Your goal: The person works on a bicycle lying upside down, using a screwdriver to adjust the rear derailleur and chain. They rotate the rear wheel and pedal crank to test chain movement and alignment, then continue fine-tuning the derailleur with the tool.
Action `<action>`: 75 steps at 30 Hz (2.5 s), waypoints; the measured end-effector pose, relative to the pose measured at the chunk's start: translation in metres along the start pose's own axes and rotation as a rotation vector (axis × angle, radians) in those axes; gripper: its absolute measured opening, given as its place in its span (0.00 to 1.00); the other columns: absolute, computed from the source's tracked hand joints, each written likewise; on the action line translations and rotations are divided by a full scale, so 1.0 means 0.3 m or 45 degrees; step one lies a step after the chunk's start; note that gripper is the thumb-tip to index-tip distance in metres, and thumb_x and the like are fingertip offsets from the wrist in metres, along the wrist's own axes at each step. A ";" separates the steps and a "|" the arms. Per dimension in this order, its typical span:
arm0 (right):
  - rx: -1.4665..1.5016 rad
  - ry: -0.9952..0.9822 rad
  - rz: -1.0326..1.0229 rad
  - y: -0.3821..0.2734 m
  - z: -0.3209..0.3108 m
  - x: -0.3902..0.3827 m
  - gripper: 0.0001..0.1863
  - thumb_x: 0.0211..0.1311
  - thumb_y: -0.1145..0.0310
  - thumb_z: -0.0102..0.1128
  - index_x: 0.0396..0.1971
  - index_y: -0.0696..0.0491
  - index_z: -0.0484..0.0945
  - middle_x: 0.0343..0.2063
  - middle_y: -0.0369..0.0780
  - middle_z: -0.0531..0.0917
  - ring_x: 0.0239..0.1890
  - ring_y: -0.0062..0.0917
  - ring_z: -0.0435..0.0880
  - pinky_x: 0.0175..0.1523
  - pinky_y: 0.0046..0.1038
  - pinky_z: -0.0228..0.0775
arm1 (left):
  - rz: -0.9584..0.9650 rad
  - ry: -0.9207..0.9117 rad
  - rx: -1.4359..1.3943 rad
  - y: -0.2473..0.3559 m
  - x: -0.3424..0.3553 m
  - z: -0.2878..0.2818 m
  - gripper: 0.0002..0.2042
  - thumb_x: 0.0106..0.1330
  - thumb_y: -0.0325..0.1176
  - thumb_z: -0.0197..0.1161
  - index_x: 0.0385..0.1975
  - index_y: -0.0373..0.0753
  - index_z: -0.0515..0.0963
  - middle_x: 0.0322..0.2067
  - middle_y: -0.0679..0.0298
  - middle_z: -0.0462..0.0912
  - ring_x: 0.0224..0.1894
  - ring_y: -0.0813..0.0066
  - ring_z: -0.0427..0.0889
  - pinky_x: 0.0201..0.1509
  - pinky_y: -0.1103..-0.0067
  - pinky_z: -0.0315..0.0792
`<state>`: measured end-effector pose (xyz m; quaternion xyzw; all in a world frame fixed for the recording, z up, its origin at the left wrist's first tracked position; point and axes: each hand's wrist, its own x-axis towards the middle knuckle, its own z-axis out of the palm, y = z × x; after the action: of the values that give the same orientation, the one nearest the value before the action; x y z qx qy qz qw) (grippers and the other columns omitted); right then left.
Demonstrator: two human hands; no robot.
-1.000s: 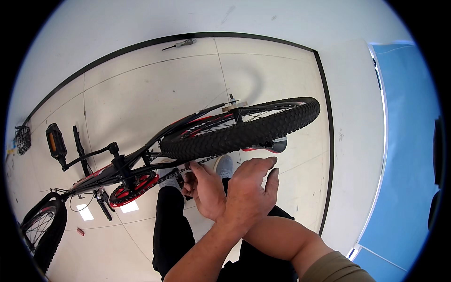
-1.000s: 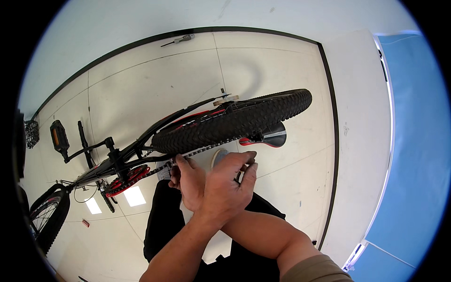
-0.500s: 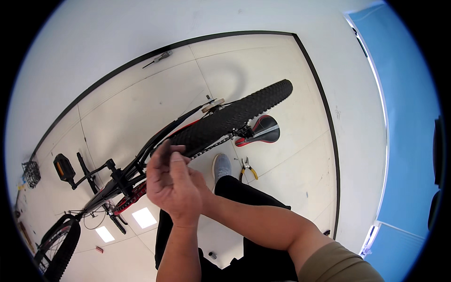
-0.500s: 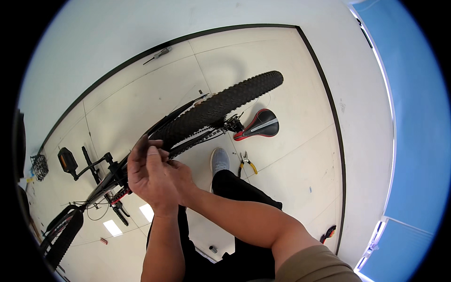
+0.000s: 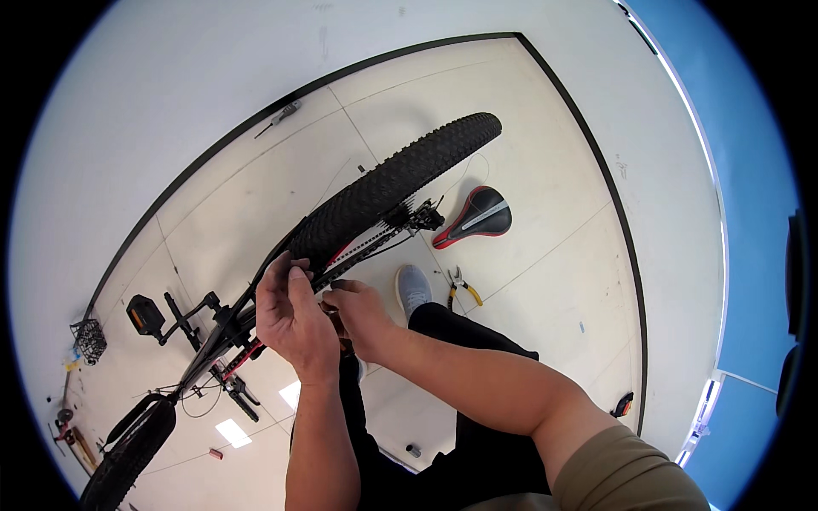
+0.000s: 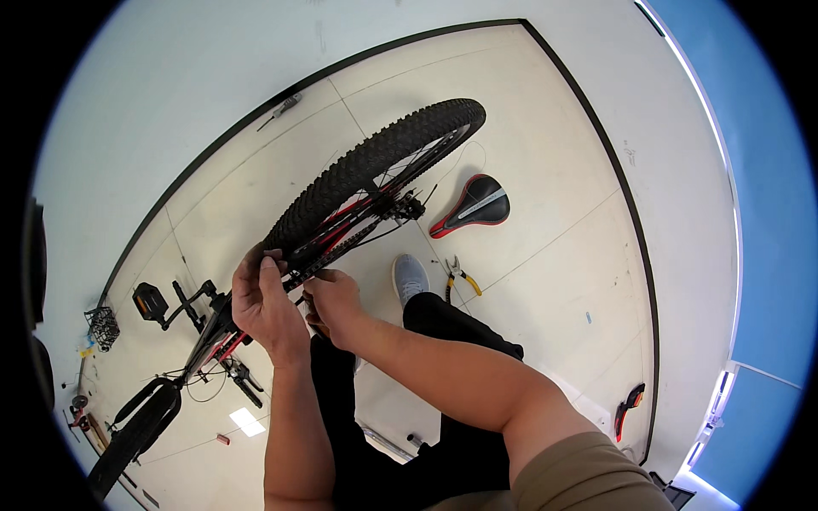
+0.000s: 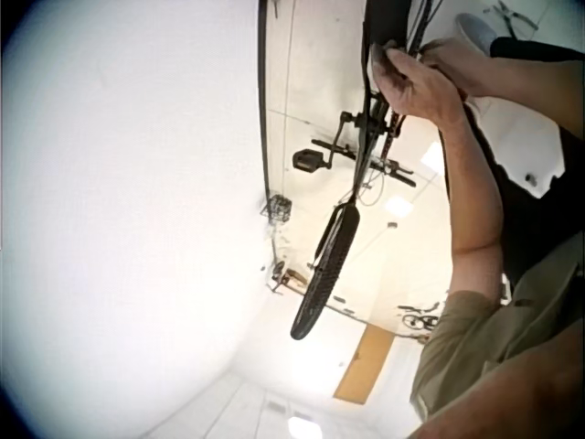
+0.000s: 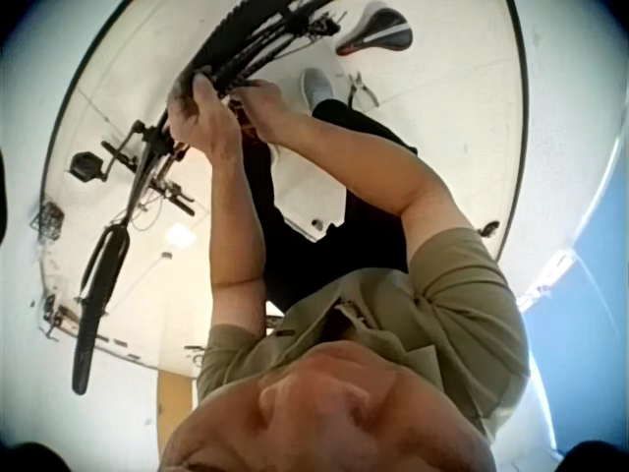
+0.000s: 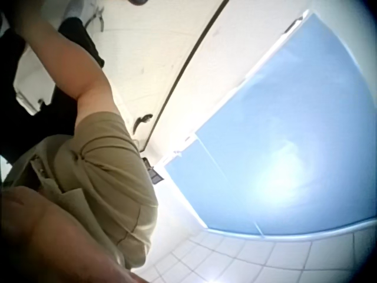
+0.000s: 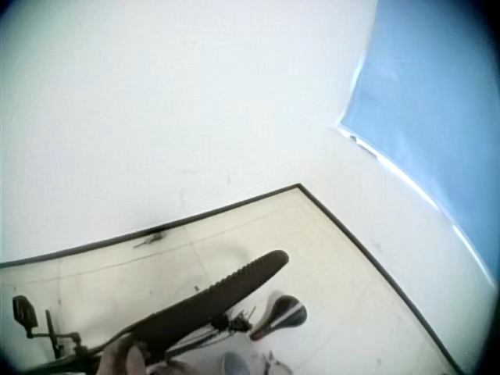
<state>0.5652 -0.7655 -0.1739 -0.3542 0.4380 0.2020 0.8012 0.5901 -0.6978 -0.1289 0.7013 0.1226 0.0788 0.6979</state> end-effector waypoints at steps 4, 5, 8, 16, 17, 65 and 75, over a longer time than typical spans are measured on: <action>0.024 0.081 0.036 -0.013 0.000 -0.012 0.07 0.62 0.72 0.56 0.38 0.57 0.77 0.27 0.38 0.78 0.25 0.24 0.76 0.29 0.29 0.71 | -0.019 -0.006 -0.025 -0.021 -0.016 0.001 0.12 0.73 0.24 0.58 0.52 0.28 0.78 0.41 0.58 0.85 0.43 0.77 0.82 0.50 0.81 0.76; 0.025 0.096 0.045 -0.012 0.008 -0.015 0.04 0.61 0.74 0.56 0.34 0.56 0.76 0.25 0.38 0.77 0.24 0.25 0.75 0.28 0.31 0.71 | -0.012 -0.006 -0.029 -0.029 -0.017 -0.008 0.12 0.73 0.24 0.58 0.52 0.28 0.78 0.42 0.58 0.85 0.43 0.77 0.82 0.50 0.81 0.76; -0.072 -0.098 0.028 0.027 -0.014 0.024 0.05 0.61 0.72 0.57 0.34 0.55 0.79 0.26 0.39 0.79 0.24 0.30 0.78 0.31 0.36 0.75 | 0.043 0.000 -0.044 -0.029 -0.017 -0.012 0.11 0.72 0.24 0.59 0.50 0.29 0.79 0.41 0.60 0.86 0.41 0.78 0.83 0.49 0.80 0.78; -0.277 -0.343 -0.017 0.027 0.067 0.009 0.08 0.63 0.70 0.57 0.40 0.54 0.77 0.32 0.38 0.79 0.32 0.29 0.78 0.38 0.35 0.74 | 0.145 -0.085 0.065 -0.017 -0.037 -0.006 0.12 0.68 0.24 0.63 0.50 0.32 0.81 0.42 0.58 0.84 0.43 0.75 0.84 0.49 0.79 0.77; -0.295 -0.355 -0.026 0.023 0.075 0.004 0.08 0.63 0.69 0.57 0.40 0.54 0.77 0.32 0.38 0.79 0.33 0.28 0.78 0.39 0.35 0.74 | 0.157 -0.101 0.069 0.000 -0.038 -0.009 0.12 0.68 0.23 0.63 0.50 0.32 0.80 0.41 0.58 0.84 0.42 0.75 0.83 0.48 0.79 0.78; 0.090 -0.468 -0.195 0.304 -0.387 -0.566 0.11 0.65 0.72 0.57 0.46 0.54 0.77 0.33 0.37 0.83 0.26 0.23 0.80 0.33 0.30 0.78 | -0.337 -0.550 0.584 -0.434 -1.664 -1.850 0.20 0.67 0.39 0.69 0.51 0.30 0.80 0.35 0.54 0.87 0.29 0.63 0.87 0.30 0.70 0.81; 0.181 -0.359 -0.229 0.280 -0.429 -0.566 0.09 0.62 0.74 0.56 0.41 0.54 0.77 0.31 0.36 0.82 0.23 0.19 0.77 0.31 0.28 0.77 | -0.741 -0.352 1.073 -0.178 -1.400 -1.508 0.16 0.61 0.37 0.68 0.42 0.31 0.83 0.38 0.53 0.89 0.42 0.71 0.86 0.46 0.72 0.79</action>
<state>0.3492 -0.8074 -0.1102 -0.3027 0.3010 0.1457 0.8925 0.0572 -0.3825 -0.1507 0.8617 0.2402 -0.2674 0.3581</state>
